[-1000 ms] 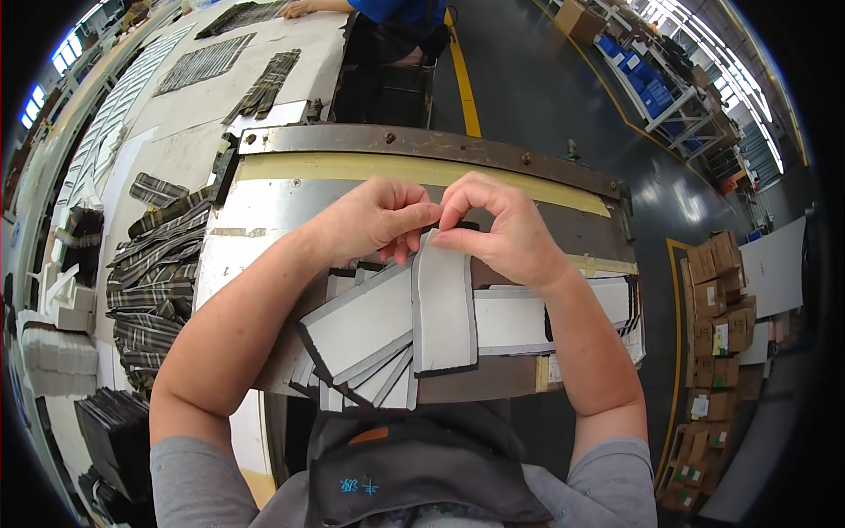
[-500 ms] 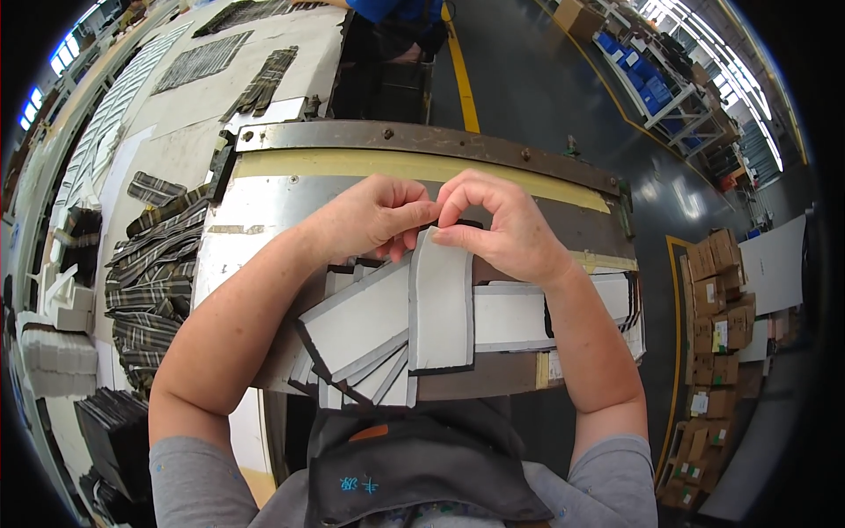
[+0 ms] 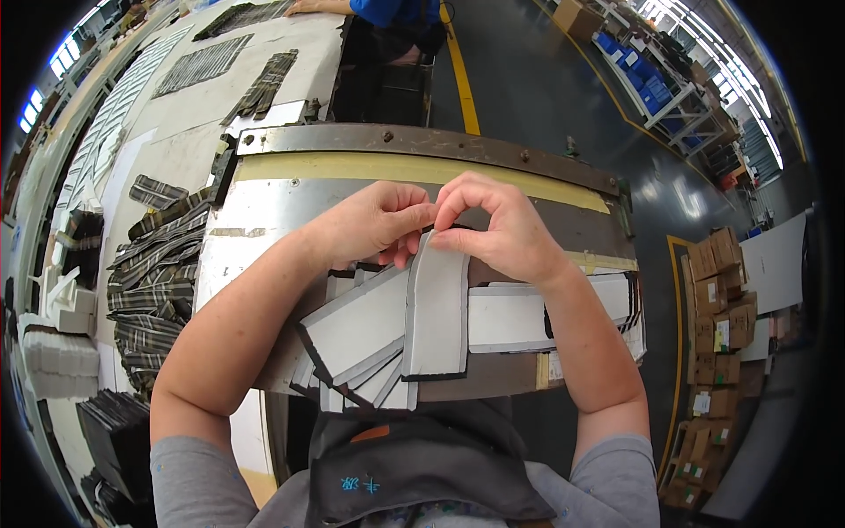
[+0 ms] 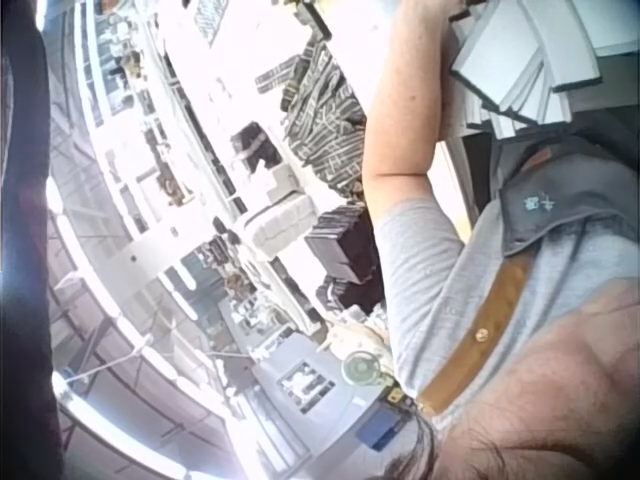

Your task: Manual assembly, folding, and stacking of small leather or fabric components at a workstation.

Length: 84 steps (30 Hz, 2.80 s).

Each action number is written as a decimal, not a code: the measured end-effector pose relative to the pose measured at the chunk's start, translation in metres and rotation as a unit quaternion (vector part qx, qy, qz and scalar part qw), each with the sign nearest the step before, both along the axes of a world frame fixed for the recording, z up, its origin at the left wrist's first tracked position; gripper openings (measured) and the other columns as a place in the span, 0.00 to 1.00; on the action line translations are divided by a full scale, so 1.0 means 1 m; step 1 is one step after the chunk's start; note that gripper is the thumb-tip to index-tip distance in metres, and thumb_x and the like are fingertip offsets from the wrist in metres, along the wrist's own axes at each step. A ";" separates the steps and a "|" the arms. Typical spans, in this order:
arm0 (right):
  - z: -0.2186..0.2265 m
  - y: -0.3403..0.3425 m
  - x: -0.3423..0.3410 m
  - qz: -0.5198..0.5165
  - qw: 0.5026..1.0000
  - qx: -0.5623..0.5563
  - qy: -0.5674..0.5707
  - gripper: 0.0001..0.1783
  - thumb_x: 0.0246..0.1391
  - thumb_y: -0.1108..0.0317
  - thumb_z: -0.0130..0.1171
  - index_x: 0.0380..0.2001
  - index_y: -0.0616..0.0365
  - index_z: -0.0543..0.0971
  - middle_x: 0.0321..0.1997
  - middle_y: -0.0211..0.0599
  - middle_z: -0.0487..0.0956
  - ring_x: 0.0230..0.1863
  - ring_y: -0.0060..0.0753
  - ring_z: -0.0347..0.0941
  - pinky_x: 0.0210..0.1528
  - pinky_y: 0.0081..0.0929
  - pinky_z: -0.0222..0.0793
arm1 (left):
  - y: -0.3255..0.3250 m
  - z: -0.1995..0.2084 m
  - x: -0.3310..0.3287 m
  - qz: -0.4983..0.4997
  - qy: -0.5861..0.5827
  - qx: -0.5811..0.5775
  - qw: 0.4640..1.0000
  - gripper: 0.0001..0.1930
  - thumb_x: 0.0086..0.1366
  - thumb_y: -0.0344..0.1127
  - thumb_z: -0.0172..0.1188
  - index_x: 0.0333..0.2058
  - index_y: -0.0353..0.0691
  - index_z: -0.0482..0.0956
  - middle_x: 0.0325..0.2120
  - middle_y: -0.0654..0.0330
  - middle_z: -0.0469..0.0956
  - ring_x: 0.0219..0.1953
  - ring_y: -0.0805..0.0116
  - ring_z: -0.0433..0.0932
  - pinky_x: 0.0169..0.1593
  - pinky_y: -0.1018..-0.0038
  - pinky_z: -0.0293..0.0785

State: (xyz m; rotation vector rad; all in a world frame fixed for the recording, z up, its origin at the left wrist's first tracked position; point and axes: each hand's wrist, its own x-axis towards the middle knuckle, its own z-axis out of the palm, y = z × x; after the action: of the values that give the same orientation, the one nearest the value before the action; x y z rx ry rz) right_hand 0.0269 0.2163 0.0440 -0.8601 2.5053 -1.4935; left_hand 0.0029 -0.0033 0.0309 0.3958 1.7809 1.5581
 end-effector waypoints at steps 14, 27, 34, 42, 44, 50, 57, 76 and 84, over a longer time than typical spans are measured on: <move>0.001 0.002 -0.002 -0.075 0.989 -0.060 -0.116 0.12 0.53 0.74 0.70 0.40 0.63 0.80 0.37 0.29 0.81 0.36 0.18 0.76 0.40 0.18 0.72 | -0.009 -0.010 -0.011 0.056 0.014 0.090 0.994 0.14 0.77 0.46 0.54 0.34 0.44 0.75 0.23 0.71 0.73 0.22 0.83 0.70 0.24 0.84 0.64; -0.004 0.009 -0.009 -0.105 0.978 -0.127 -0.129 0.09 0.56 0.75 0.68 0.40 0.64 0.80 0.33 0.27 0.81 0.32 0.12 0.74 0.36 0.14 0.72 | -0.010 -0.007 -0.010 0.037 0.036 0.122 0.991 0.14 0.69 0.46 0.65 0.41 0.41 0.79 0.28 0.68 0.78 0.24 0.81 0.74 0.26 0.84 0.66; -0.004 0.007 -0.009 -0.105 0.976 -0.131 -0.139 0.10 0.57 0.74 0.68 0.42 0.66 0.81 0.33 0.28 0.82 0.32 0.13 0.76 0.36 0.14 0.73 | -0.008 -0.012 -0.011 0.076 0.059 0.078 0.992 0.11 0.65 0.41 0.70 0.38 0.42 0.80 0.23 0.71 0.76 0.22 0.85 0.71 0.25 0.86 0.64; 0.000 0.007 -0.007 -0.091 0.970 -0.156 -0.162 0.10 0.59 0.74 0.67 0.43 0.67 0.82 0.35 0.32 0.84 0.34 0.14 0.78 0.38 0.15 0.74 | -0.006 -0.010 -0.009 0.092 0.015 0.097 0.991 0.09 0.65 0.37 0.69 0.32 0.42 0.78 0.20 0.69 0.76 0.18 0.83 0.70 0.21 0.86 0.61; 0.000 0.007 -0.008 -0.092 0.970 -0.144 -0.170 0.10 0.59 0.75 0.65 0.43 0.67 0.82 0.34 0.32 0.84 0.33 0.15 0.78 0.39 0.16 0.75 | -0.006 -0.007 -0.008 0.097 0.006 0.093 0.991 0.09 0.65 0.37 0.69 0.31 0.42 0.77 0.20 0.69 0.76 0.18 0.83 0.71 0.21 0.85 0.62; -0.010 0.012 -0.014 -0.115 0.971 -0.158 -0.136 0.11 0.60 0.75 0.63 0.45 0.66 0.81 0.43 0.38 0.84 0.40 0.19 0.79 0.44 0.20 0.76 | 0.001 -0.003 -0.008 0.139 0.028 0.063 0.988 0.08 0.65 0.33 0.68 0.39 0.39 0.78 0.26 0.66 0.79 0.22 0.82 0.75 0.25 0.85 0.69; -0.025 0.009 -0.016 -0.072 0.975 0.162 0.135 0.25 0.62 0.69 0.58 0.61 0.61 0.74 0.68 0.44 0.72 0.66 0.47 0.70 0.69 0.42 0.64 | -0.008 -0.037 -0.030 0.229 0.505 -0.079 0.829 0.15 0.63 0.26 0.65 0.48 0.33 0.80 0.47 0.55 0.80 0.46 0.61 0.81 0.49 0.69 0.77; -0.033 0.006 -0.018 -0.076 0.931 0.318 0.162 0.32 0.67 0.54 0.54 0.66 0.64 0.68 0.72 0.48 0.66 0.74 0.44 0.59 0.77 0.45 0.48 | 0.011 -0.044 -0.011 0.065 0.608 -0.234 0.756 0.21 0.68 0.39 0.59 0.57 0.38 0.78 0.60 0.55 0.74 0.64 0.56 0.71 0.68 0.61 0.62; -0.036 0.003 -0.017 -0.092 0.911 0.339 0.215 0.30 0.65 0.52 0.55 0.63 0.62 0.72 0.70 0.43 0.70 0.72 0.41 0.61 0.77 0.44 0.48 | 0.010 -0.037 -0.007 0.066 0.607 -0.301 0.733 0.21 0.68 0.43 0.61 0.58 0.47 0.78 0.58 0.59 0.74 0.62 0.58 0.71 0.68 0.59 0.60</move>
State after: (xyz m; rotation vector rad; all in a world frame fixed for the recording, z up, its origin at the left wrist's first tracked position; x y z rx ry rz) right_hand 0.0101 0.2193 0.0076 -0.8959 3.1581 -0.3719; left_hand -0.0042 0.0062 -0.0060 1.1294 3.1962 0.5767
